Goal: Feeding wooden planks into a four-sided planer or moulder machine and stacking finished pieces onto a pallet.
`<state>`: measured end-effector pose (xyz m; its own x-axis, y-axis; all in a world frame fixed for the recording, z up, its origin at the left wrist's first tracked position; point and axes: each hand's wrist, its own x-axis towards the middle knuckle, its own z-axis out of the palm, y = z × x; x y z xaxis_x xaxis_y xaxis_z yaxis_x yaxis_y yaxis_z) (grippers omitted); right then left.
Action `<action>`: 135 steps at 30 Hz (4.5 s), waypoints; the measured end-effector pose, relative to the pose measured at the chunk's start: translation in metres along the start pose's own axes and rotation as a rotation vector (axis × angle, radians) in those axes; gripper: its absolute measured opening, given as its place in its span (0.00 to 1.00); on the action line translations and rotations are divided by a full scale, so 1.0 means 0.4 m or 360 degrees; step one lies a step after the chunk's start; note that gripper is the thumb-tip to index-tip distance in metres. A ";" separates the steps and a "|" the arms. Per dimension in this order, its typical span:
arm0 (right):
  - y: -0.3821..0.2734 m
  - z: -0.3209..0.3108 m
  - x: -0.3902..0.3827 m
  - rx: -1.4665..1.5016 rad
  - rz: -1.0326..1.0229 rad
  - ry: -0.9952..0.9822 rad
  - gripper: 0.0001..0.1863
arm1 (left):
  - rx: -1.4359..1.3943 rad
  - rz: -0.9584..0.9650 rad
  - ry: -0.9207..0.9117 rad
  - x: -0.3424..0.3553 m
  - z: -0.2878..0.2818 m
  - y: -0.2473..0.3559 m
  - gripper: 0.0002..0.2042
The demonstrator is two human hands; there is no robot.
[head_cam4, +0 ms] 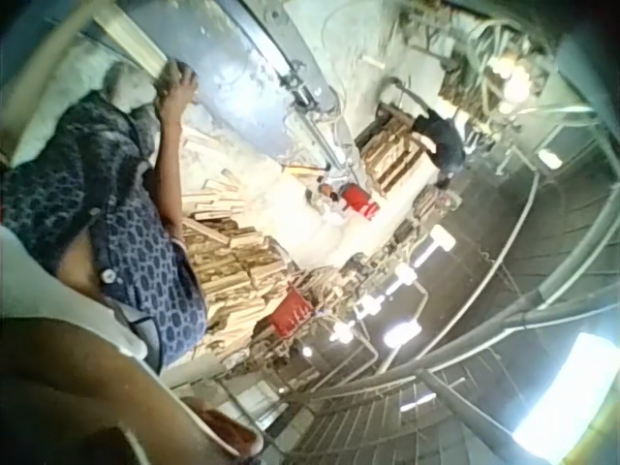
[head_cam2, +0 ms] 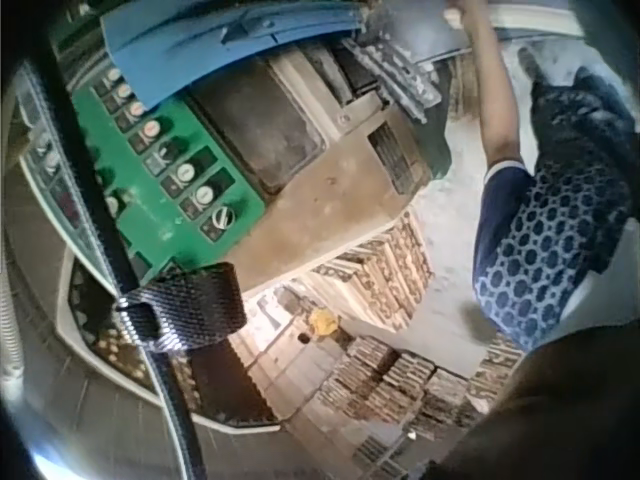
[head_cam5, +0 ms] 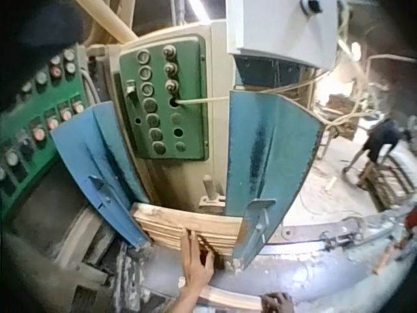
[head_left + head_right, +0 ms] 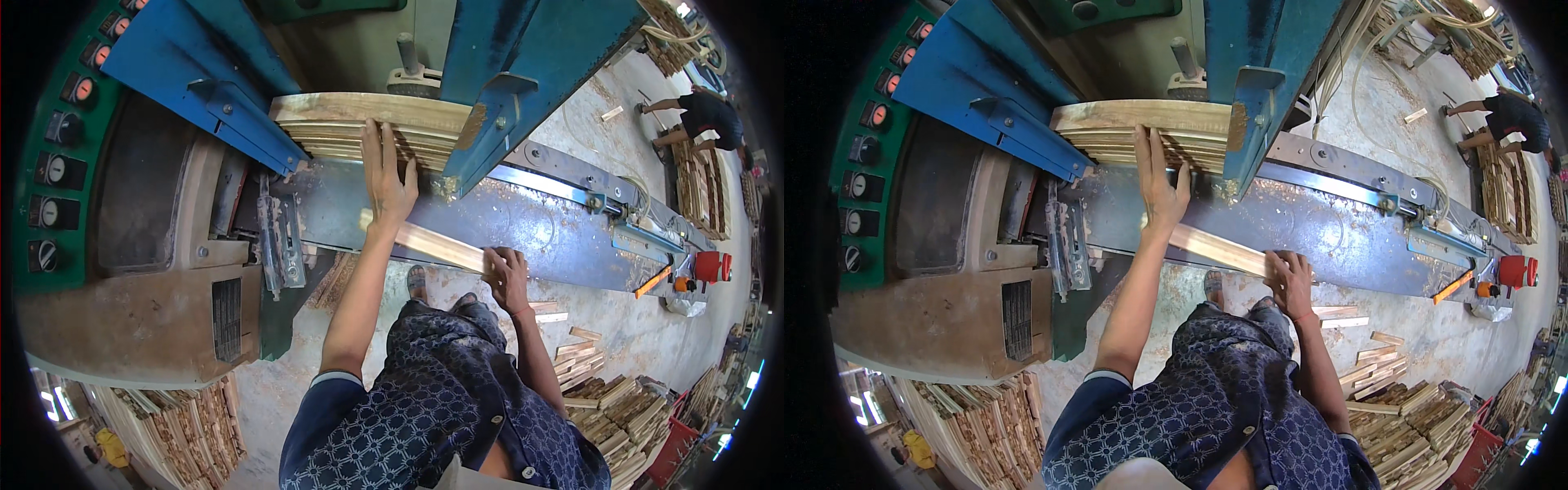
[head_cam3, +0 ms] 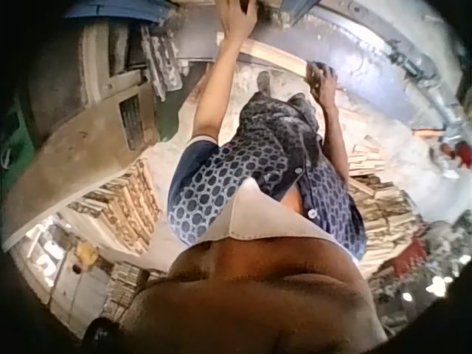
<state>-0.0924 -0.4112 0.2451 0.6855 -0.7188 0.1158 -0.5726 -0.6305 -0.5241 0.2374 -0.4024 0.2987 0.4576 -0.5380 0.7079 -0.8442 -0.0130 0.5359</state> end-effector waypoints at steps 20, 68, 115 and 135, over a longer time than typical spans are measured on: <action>0.099 -0.021 -0.283 0.0034 0.0525 0.0626 0.26 | -0.0082 0.0041 -0.0600 -0.370 0.135 0.166 0.19; -0.129 0.070 -3.283 0.1049 0.2120 0.4419 0.32 | -0.0802 -0.0122 -0.4917 -2.823 -0.459 2.372 0.45; -0.191 -0.071 -3.606 0.2110 0.2016 0.2727 0.43 | -0.1717 -0.1801 -0.4095 -2.894 -0.676 2.307 0.54; -0.111 -0.272 -3.512 0.2175 0.0784 0.4026 0.26 | -0.1538 -0.0630 -0.3890 -2.663 -0.917 2.425 0.48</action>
<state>-1.0789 0.5948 0.1974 -0.8686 -0.1512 -0.4719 0.4092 -0.7560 -0.5109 -0.9665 0.4673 0.2331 -0.9126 -0.1117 -0.3933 -0.3031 -0.4607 0.8342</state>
